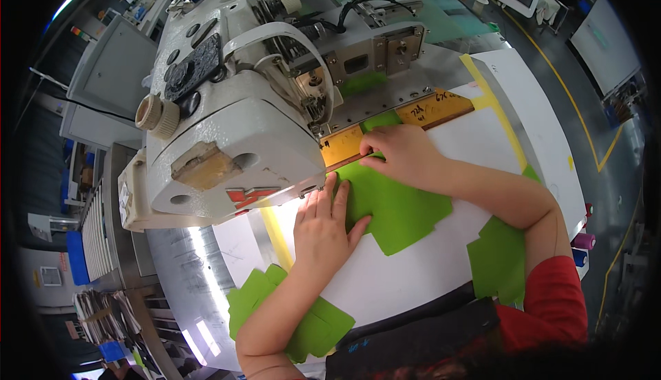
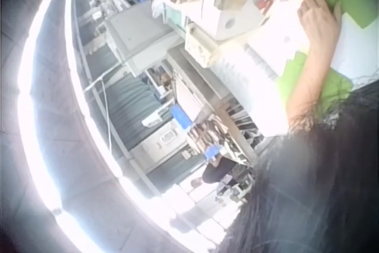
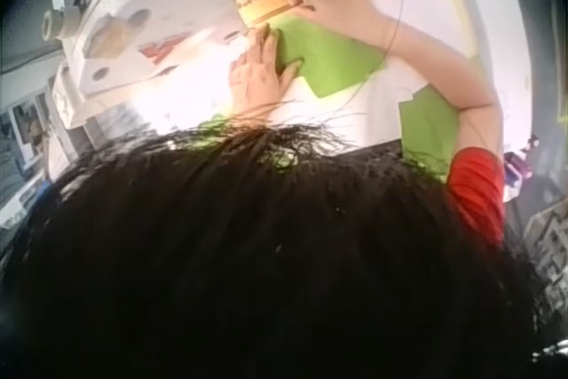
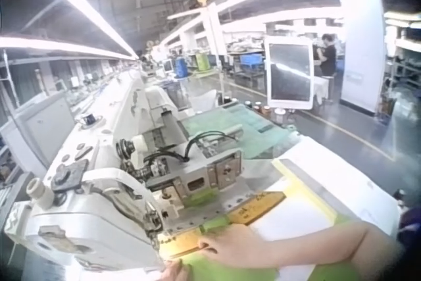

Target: Sewing green fabric pieces using an industrial sewing machine.

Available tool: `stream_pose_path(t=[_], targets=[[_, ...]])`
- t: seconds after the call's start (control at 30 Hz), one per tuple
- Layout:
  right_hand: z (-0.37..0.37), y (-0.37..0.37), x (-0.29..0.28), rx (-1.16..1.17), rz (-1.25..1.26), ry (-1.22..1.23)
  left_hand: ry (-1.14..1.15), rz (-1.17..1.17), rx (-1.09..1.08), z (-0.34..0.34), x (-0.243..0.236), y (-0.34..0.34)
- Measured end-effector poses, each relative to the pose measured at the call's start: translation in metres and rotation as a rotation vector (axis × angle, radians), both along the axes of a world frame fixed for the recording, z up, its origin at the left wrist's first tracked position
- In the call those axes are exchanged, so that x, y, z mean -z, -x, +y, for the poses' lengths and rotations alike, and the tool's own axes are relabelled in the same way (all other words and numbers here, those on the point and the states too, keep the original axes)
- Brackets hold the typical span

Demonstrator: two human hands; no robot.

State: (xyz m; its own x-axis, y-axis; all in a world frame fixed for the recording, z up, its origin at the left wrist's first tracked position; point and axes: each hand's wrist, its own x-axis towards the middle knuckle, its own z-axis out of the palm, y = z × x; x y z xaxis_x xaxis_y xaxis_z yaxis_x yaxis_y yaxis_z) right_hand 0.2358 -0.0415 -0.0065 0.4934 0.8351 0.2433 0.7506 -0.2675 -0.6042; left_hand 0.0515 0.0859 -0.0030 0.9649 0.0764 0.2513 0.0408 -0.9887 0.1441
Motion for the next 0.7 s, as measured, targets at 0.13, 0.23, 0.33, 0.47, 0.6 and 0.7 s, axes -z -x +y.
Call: stream_pose_path(t=[0.13,0.23,0.33,0.47,0.6,0.7], targets=[[-0.01,-0.01,-0.01,0.068,-0.025,0.054,-0.083,0.01,0.0,0.003,-0.001,-0.001],[-0.017,-0.02,-0.004,0.045,-0.059,0.027,-0.073,0.004,-0.005,0.002,-0.003,0.0],[-0.022,-0.023,0.003,0.006,-0.243,-0.035,-0.049,0.008,-0.013,0.0,-0.004,-0.001],[-0.021,-0.004,-0.003,-0.122,-0.66,0.062,-0.068,0.018,-0.029,-0.001,-0.005,-0.001],[0.0,0.028,0.018,-0.279,-0.596,-0.07,-0.124,0.013,-0.019,-0.002,-0.003,-0.004],[-0.003,0.031,0.017,-0.312,-0.546,-0.007,-0.083,-0.002,-0.022,-0.002,-0.002,-0.003]])
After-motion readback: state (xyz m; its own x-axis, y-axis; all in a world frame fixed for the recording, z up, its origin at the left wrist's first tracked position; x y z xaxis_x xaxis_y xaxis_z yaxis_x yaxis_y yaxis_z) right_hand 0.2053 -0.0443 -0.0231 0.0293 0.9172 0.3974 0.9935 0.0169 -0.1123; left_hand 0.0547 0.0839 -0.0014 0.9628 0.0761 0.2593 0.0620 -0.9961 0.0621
